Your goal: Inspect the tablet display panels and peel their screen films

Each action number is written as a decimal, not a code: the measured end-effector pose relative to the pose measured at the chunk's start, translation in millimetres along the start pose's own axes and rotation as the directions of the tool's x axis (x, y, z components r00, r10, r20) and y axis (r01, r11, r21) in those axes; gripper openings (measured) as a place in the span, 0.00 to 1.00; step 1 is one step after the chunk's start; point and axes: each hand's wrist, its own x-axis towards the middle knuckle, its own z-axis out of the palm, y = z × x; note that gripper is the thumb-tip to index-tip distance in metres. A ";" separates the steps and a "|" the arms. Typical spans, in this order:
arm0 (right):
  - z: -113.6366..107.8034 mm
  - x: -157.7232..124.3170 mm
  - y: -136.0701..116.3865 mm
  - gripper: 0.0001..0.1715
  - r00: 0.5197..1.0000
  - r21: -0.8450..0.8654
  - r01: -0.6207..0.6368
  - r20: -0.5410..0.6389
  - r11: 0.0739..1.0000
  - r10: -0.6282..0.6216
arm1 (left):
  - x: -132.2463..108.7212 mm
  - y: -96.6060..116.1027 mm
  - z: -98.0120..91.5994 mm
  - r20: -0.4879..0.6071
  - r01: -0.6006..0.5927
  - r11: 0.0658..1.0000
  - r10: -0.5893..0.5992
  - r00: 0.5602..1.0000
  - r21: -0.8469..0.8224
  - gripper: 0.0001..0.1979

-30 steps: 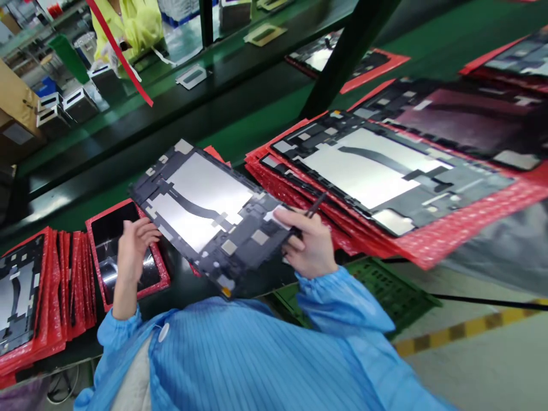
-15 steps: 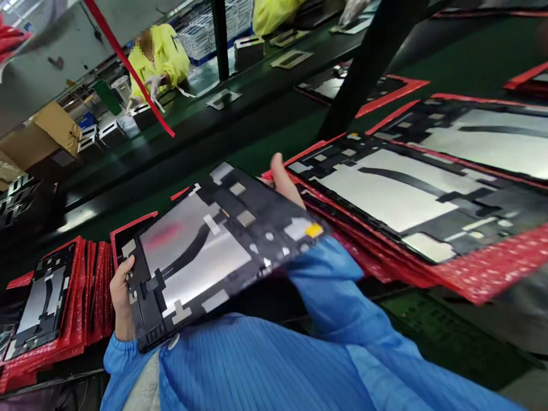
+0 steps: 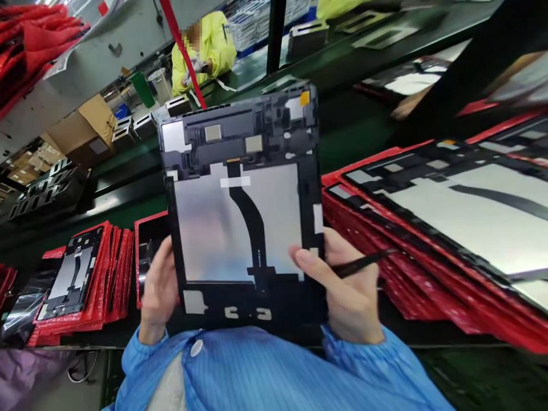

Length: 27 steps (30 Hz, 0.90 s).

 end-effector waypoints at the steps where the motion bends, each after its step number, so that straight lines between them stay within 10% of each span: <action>1: -6.4 2.7 -0.3 0.17 1.000 -0.029 0.001 -0.002 1.000 -0.001 | 6.6 6.7 -1.3 -0.016 -0.042 0.999 0.042 0.999 -0.013 0.47; 12: -14.6 -5.0 0.4 0.11 0.988 -0.056 -0.153 0.010 0.987 0.154 | 66.7 47.1 40.6 -0.253 -0.291 0.934 0.339 0.906 0.209 0.18; 27: -13.5 -0.9 10.1 0.15 0.976 -0.049 -0.189 0.102 0.981 0.193 | 76.4 30.4 40.4 -0.177 -0.294 0.923 0.341 0.923 0.246 0.21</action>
